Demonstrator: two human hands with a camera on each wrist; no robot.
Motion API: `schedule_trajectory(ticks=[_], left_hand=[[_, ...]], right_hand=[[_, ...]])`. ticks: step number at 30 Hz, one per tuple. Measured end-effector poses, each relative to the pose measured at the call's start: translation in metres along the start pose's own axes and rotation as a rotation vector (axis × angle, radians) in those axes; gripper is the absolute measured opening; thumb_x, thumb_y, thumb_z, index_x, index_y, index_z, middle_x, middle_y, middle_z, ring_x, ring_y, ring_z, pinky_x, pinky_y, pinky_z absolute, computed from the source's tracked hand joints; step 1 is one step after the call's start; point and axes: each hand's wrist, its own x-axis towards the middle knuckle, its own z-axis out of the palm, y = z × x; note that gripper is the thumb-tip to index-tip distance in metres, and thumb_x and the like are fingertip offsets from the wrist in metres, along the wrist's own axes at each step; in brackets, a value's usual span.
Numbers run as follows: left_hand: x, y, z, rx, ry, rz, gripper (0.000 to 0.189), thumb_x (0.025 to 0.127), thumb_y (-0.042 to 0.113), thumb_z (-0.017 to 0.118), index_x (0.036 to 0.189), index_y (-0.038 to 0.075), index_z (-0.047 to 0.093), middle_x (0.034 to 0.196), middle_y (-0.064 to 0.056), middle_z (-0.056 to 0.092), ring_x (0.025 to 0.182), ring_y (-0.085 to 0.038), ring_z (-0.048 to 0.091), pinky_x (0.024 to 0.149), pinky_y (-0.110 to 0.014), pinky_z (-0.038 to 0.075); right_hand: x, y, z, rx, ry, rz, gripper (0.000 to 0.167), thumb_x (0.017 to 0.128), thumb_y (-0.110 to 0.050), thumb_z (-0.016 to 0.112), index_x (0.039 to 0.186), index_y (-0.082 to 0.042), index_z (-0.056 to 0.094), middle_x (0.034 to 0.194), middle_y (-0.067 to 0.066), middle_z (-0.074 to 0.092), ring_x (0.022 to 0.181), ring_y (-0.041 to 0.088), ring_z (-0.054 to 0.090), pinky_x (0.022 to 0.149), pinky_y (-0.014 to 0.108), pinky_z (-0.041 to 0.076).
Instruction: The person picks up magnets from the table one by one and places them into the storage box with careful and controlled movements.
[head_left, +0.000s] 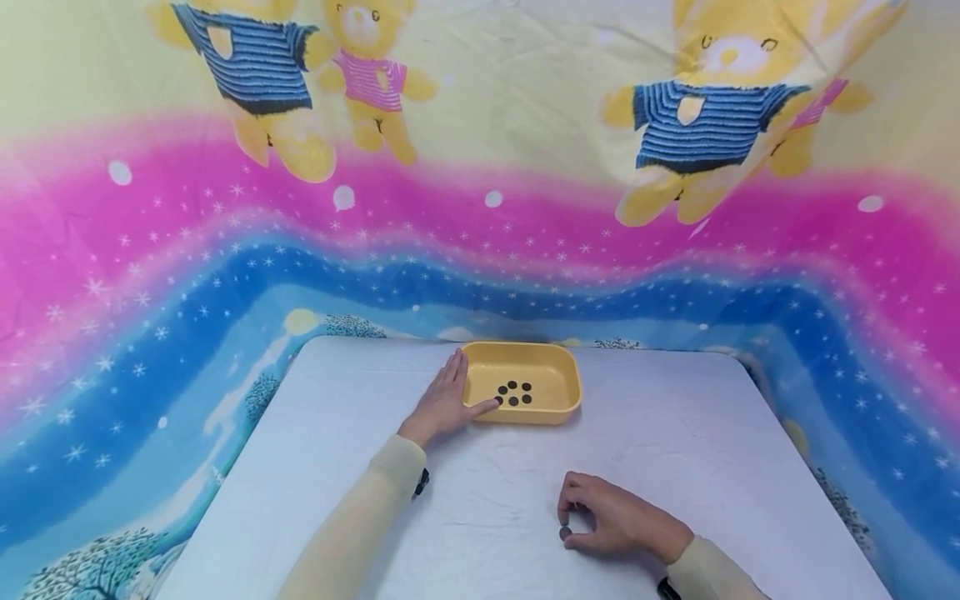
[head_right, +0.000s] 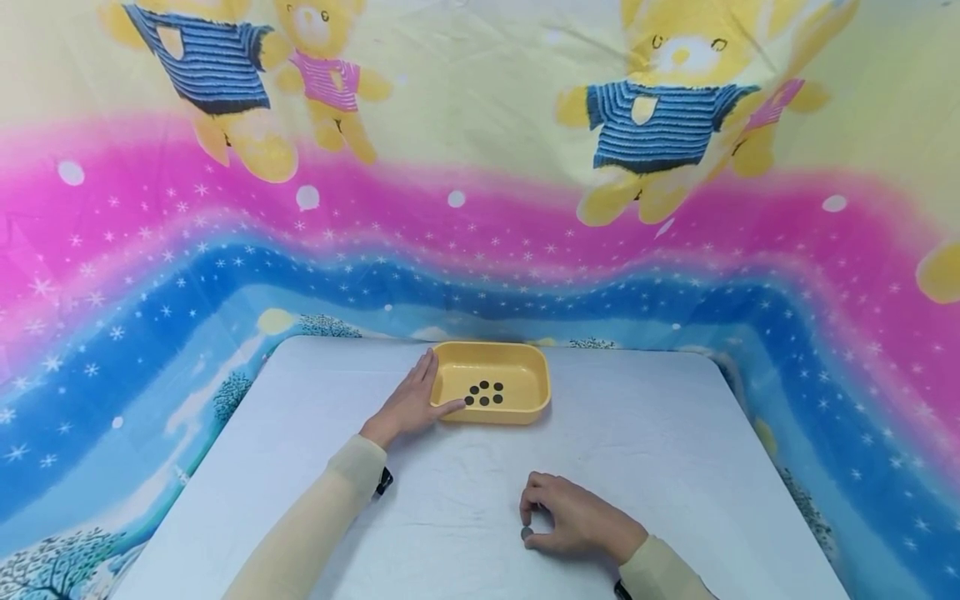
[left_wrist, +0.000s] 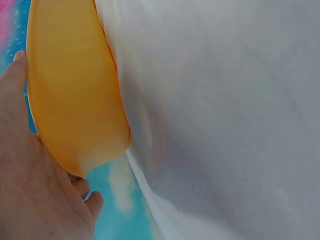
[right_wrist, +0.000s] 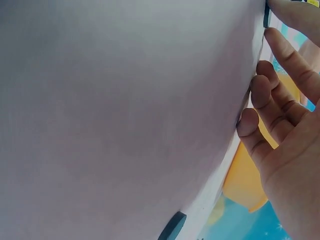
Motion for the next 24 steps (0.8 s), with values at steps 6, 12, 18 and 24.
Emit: schedule_trajectory(ticks=[6, 12, 18, 24], left_hand=[[0.000, -0.001, 0.001, -0.008, 0.010, 0.003, 0.125, 0.093, 0.087, 0.051, 0.172, 0.003, 0.002, 0.181, -0.013, -0.006, 0.167, -0.030, 0.000, 0.135, -0.045, 0.009], [0.001, -0.001, 0.003, -0.015, 0.008, -0.003, 0.119, 0.097, 0.076, 0.059, 0.172, 0.003, 0.001, 0.181, -0.013, -0.007, 0.167, -0.028, -0.002, 0.135, -0.044, 0.008], [0.001, -0.001, 0.002, -0.016, 0.010, 0.000, 0.120, 0.097, 0.078, 0.057, 0.172, 0.003, 0.001, 0.181, -0.015, -0.004, 0.167, -0.028, -0.001, 0.135, -0.044, 0.007], [0.001, 0.000, 0.002, -0.007, 0.015, -0.001, 0.123, 0.095, 0.084, 0.054, 0.172, 0.004, 0.001, 0.181, -0.015, -0.003, 0.167, -0.028, 0.000, 0.135, -0.044, 0.008]], right_hand=[[0.000, -0.004, -0.002, 0.022, -0.015, 0.013, 0.018, 0.093, -0.039, 0.086, 0.097, -0.038, 0.068, 0.104, -0.020, 0.056, 0.091, 0.002, 0.054, 0.081, 0.020, 0.047], [0.002, -0.008, -0.004, 0.074, -0.027, -0.030, 0.018, 0.095, -0.031, 0.086, 0.098, -0.034, 0.068, 0.101, -0.017, 0.060, 0.090, 0.002, 0.056, 0.079, 0.019, 0.049], [0.004, -0.013, -0.004, 0.121, -0.050, -0.034, 0.021, 0.095, -0.024, 0.085, 0.100, -0.030, 0.066, 0.096, -0.015, 0.062, 0.087, 0.001, 0.057, 0.076, 0.019, 0.051], [0.006, -0.017, -0.002, 0.214, -0.100, 0.042, 0.021, 0.097, -0.019, 0.083, 0.099, -0.028, 0.065, 0.092, -0.014, 0.062, 0.083, 0.001, 0.057, 0.072, 0.020, 0.051]])
